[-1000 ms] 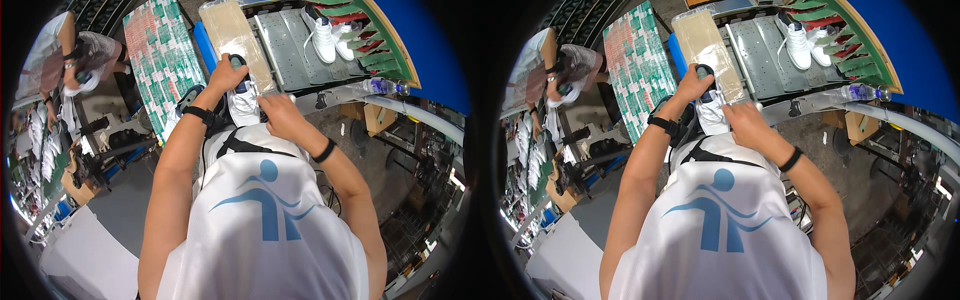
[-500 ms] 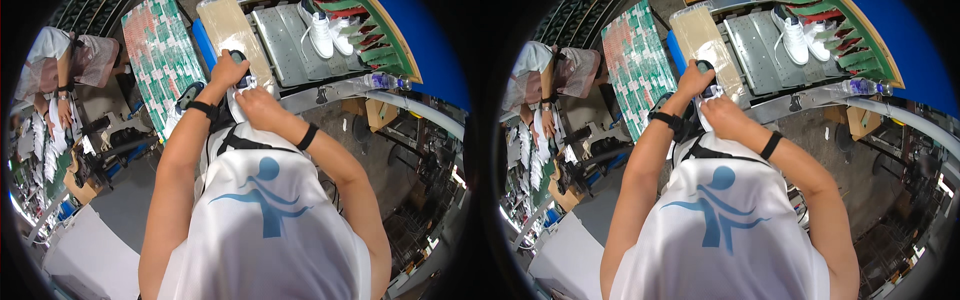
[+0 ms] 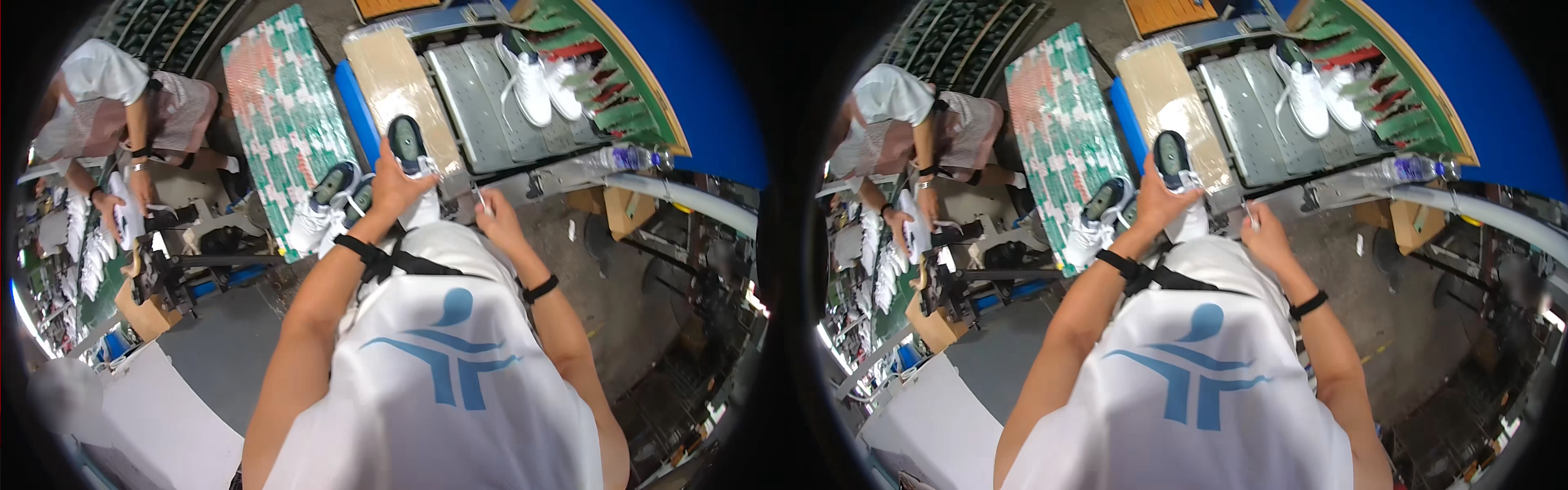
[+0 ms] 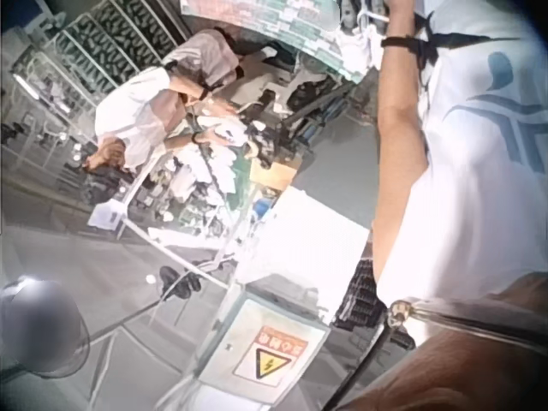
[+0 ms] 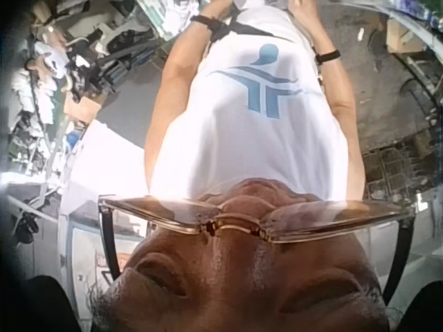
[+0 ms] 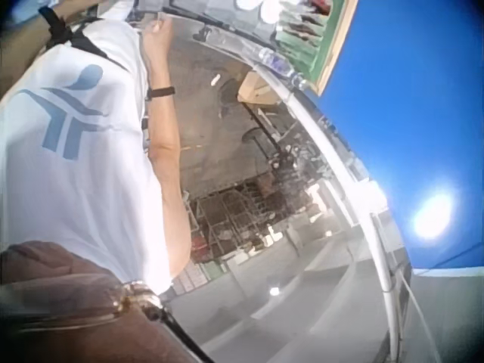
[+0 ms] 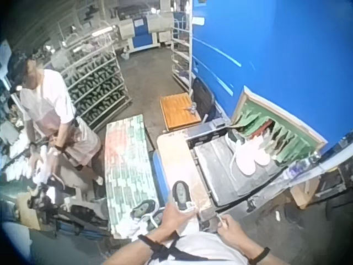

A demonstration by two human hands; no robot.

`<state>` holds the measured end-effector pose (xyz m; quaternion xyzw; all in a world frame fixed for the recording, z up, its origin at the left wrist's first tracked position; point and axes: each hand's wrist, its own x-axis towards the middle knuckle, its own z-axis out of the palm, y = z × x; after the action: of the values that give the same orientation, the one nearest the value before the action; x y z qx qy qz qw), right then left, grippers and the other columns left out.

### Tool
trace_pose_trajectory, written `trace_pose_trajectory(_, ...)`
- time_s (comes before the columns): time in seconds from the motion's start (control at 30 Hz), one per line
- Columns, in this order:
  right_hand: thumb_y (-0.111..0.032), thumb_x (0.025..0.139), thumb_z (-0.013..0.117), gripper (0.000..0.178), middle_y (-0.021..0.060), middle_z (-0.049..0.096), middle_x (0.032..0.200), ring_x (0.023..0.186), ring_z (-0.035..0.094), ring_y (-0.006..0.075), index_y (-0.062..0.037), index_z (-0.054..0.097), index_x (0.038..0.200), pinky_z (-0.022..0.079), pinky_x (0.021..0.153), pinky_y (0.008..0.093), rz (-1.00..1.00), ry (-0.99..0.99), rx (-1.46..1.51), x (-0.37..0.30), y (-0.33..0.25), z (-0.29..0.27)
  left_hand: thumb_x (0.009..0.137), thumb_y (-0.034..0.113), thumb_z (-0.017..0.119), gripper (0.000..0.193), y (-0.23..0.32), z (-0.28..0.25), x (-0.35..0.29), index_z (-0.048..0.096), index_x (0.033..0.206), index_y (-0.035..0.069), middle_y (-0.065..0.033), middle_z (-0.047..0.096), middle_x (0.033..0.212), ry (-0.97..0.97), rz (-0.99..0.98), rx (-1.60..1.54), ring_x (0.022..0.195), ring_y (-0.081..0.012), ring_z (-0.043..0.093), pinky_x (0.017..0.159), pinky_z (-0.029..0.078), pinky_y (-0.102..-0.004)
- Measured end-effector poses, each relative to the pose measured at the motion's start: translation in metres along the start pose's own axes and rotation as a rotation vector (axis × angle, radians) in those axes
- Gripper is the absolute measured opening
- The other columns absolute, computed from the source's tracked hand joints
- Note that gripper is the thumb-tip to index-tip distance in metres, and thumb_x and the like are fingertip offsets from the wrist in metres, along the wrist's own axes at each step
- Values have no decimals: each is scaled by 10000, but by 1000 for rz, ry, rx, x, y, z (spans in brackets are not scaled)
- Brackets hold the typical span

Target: Insert shoe lasts into white athletic shoes and process them on a conveyor system.

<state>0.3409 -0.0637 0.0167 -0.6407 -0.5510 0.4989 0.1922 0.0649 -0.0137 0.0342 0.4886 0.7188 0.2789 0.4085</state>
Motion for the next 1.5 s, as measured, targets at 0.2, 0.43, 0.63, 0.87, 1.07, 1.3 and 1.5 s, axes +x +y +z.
trace_pose_trajectory(0.2,-95,870,698,548,105,719,1012,947,701,241,-35,586,1403,552,882,382,-33,-124,81,-39,14,19,788,112,913,958,-58,-26,39,403,1584,-45,-150,682,1321,-82,-257,-791,1115,-233,708,979,579,-371)
trace_pose_trajectory(0.43,-158,851,722,568,167,744,1061,1002,733,337,-11,596,1385,571,917,417,255,13,-102,-76,25,-19,864,154,845,694,-106,-231,164,587,1473,-53,-102,743,1239,-285,-76,-415,1135,-192,704,973,588,-386)
trace_pose_trajectory(0.63,-188,850,731,588,199,757,1092,1036,740,364,17,604,1387,575,929,433,273,-124,-109,-63,38,-27,649,-11,855,1103,-207,-305,226,385,1646,-30,-185,710,1339,125,-101,298,1216,-340,696,1041,561,-421)
trace_pose_trajectory(0.87,-210,874,732,599,221,754,1142,1095,737,363,6,594,1415,567,971,445,415,-53,-98,-50,62,-80,800,203,830,961,-81,-32,211,387,1600,-92,-362,417,1620,524,332,518,1511,-533,374,1286,258,-573)
trace_pose_trajectory(1.07,-230,875,738,654,245,753,1180,1101,728,407,22,568,1454,569,974,468,364,-53,52,-45,42,-116,862,382,927,1191,74,235,264,198,1680,-84,-318,339,1691,20,59,-237,1577,-382,352,1305,261,-455)
trace_pose_trajectory(1.3,-214,887,701,635,290,716,1257,1185,694,429,61,549,1439,547,1005,489,512,181,9,-74,72,-160,899,123,891,485,110,286,314,698,1299,-72,-130,753,1263,-184,-180,-775,1045,-251,751,931,631,-439)
trace_pose_trajectory(1.5,-241,891,691,640,214,742,1195,1132,711,402,4,534,1461,566,961,497,396,146,23,-56,87,-136,1062,451,689,581,84,136,239,581,1494,79,-108,687,1408,-511,-329,-840,1296,-269,661,1089,557,-482)
